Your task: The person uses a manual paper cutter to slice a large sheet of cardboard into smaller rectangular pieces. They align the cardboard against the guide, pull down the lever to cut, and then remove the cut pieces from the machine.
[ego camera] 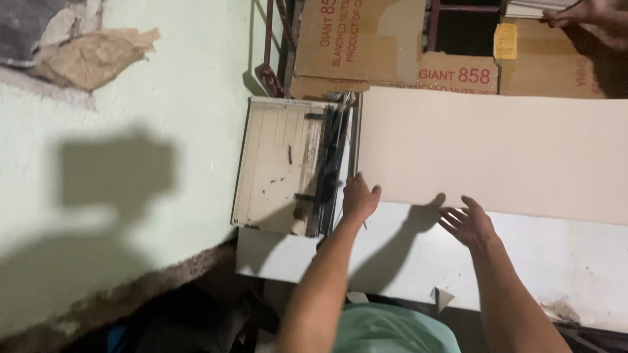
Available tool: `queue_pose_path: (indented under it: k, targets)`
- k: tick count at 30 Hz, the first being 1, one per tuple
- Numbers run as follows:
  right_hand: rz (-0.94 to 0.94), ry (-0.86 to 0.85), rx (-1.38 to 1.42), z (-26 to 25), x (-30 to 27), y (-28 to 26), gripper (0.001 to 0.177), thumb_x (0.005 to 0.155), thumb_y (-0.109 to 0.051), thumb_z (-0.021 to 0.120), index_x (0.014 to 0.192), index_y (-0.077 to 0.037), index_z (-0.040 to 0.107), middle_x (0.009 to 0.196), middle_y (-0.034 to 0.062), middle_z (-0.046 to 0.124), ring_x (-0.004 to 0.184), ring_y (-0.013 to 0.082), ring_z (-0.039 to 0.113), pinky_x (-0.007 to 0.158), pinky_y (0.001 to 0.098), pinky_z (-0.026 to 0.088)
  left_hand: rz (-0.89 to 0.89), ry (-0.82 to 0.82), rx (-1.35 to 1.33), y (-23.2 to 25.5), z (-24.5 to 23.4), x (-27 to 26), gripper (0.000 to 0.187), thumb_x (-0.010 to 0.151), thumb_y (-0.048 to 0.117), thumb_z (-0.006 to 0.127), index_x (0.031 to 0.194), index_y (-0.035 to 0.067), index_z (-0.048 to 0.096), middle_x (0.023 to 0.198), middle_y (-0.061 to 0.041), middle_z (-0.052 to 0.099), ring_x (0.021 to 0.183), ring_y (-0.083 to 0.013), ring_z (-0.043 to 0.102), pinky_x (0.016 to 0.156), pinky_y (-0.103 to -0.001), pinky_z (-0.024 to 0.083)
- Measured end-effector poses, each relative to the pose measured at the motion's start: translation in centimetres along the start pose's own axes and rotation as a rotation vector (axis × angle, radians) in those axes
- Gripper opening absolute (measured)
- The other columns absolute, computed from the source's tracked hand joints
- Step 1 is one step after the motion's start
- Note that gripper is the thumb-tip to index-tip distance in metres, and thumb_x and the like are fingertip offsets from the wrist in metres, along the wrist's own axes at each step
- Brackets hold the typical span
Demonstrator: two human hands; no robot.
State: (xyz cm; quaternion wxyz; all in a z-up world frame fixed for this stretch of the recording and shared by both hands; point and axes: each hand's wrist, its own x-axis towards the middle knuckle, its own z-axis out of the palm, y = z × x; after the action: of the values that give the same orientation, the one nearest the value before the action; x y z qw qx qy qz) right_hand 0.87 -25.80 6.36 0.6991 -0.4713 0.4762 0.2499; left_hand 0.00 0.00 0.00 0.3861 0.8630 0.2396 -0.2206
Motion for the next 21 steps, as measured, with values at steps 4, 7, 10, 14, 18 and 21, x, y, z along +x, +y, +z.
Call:
queue_pose_path:
  k: [4, 7, 10, 14, 18, 21]
  targets:
    - [-0.062, -0.006, -0.016, 1.2, -2.8, -0.8, 0.086, 0.110, -0.034, 0.046, 0.162, 0.004, -0.011, 0.169, 0.0302, 0.011, 0.151, 0.0481, 0.029, 0.121, 0.0633, 0.031, -0.203, -0.054, 0.012, -3.8, 4.9, 4.2, 0.077, 0.089, 0.047, 0.058, 0.147, -0.001, 0.045, 0.137, -0.026, 0.053, 0.122, -0.0446, 0.058, 0.092, -0.055, 0.053]
    - [-0.006, 0.021, 0.045, -0.6, -0.5, -0.4, 0.087, 0.110, -0.033, 0.045, 0.160, 0.005, -0.016, 0.169, 0.0319, 0.009, 0.152, 0.0477, 0.028, 0.121, 0.0607, 0.034, -0.185, -0.038, -0.019, -5.2, 7.5, 5.6, 0.076, 0.090, 0.043, 0.058, 0.149, -0.002, 0.041, 0.134, -0.025, 0.055, 0.122, -0.0438, 0.057, 0.091, -0.054, 0.051]
    - [0.042, 0.031, 0.100, -0.5, 0.2, -0.7, 0.090, 0.110, -0.035, 0.046, 0.161, 0.004, -0.017, 0.170, 0.0302, 0.005, 0.154, 0.0471, 0.023, 0.122, 0.0591, 0.031, -0.186, -0.035, -0.053, -4.3, 6.3, 4.9, 0.070, 0.093, 0.038, 0.057, 0.147, -0.004, 0.042, 0.129, -0.021, 0.059, 0.119, -0.0394, 0.060, 0.089, -0.049, 0.053]
    - [0.031, 0.033, 0.064, -0.2, 0.9, -1.2, 0.086, 0.109, -0.035, 0.046, 0.162, 0.004, -0.010, 0.170, 0.0287, 0.009, 0.153, 0.0463, 0.025, 0.122, 0.0596, 0.031, -0.188, -0.043, -0.052, -2.1, 3.4, 3.2, 0.043, 0.095, 0.030, 0.055, 0.122, -0.002, 0.068, 0.115, -0.019, 0.070, 0.111, -0.0392, 0.067, 0.085, -0.047, 0.055]
    - [0.041, 0.048, 0.011, 0.7, 0.3, -1.7, 0.081, 0.111, -0.034, 0.043, 0.161, 0.005, -0.007, 0.168, 0.0292, 0.011, 0.153, 0.0455, 0.028, 0.122, 0.0598, 0.032, -0.178, -0.036, -0.030, 0.6, 0.2, 1.0, 0.040, 0.097, 0.027, 0.051, 0.113, -0.002, 0.073, 0.106, -0.020, 0.075, 0.103, -0.0375, 0.073, 0.080, -0.046, 0.057]
    - [0.049, 0.072, -0.087, 1.1, -0.6, -1.8, 0.081, 0.111, -0.037, 0.041, 0.160, 0.002, -0.010, 0.166, 0.0303, 0.018, 0.150, 0.0445, 0.032, 0.122, 0.0625, 0.032, -0.226, 0.033, -0.061, 2.5, -1.6, -0.4, 0.047, 0.101, 0.022, 0.046, 0.138, -0.006, 0.051, 0.128, -0.026, 0.065, 0.117, -0.0392, 0.068, 0.089, -0.049, 0.058]
